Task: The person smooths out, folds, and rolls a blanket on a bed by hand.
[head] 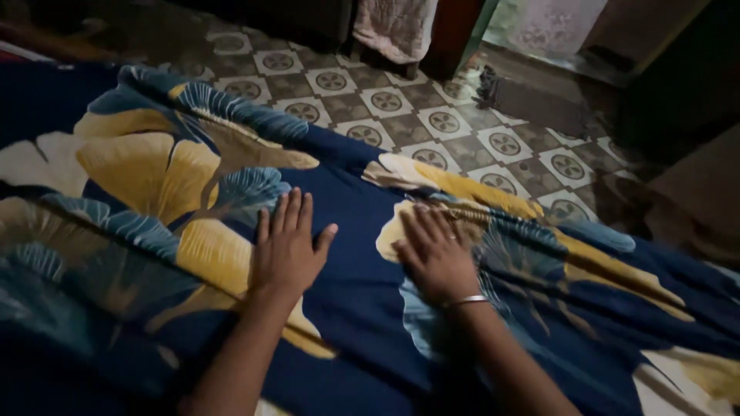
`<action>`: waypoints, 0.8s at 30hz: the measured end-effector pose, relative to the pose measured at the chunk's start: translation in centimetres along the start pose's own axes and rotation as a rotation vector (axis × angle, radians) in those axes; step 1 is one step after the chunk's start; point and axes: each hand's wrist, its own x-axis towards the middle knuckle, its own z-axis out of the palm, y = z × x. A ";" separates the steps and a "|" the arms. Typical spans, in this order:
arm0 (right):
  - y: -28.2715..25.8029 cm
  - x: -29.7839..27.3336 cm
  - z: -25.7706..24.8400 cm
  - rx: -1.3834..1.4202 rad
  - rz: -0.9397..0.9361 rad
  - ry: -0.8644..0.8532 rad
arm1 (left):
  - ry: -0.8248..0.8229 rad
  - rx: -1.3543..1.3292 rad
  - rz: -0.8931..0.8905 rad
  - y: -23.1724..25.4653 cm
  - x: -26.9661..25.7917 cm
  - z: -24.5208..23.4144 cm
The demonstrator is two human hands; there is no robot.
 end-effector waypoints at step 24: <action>3.9 -10.5 -4.7 -0.079 0.147 0.000 | 0.066 -0.118 0.103 12.3 -7.6 -0.1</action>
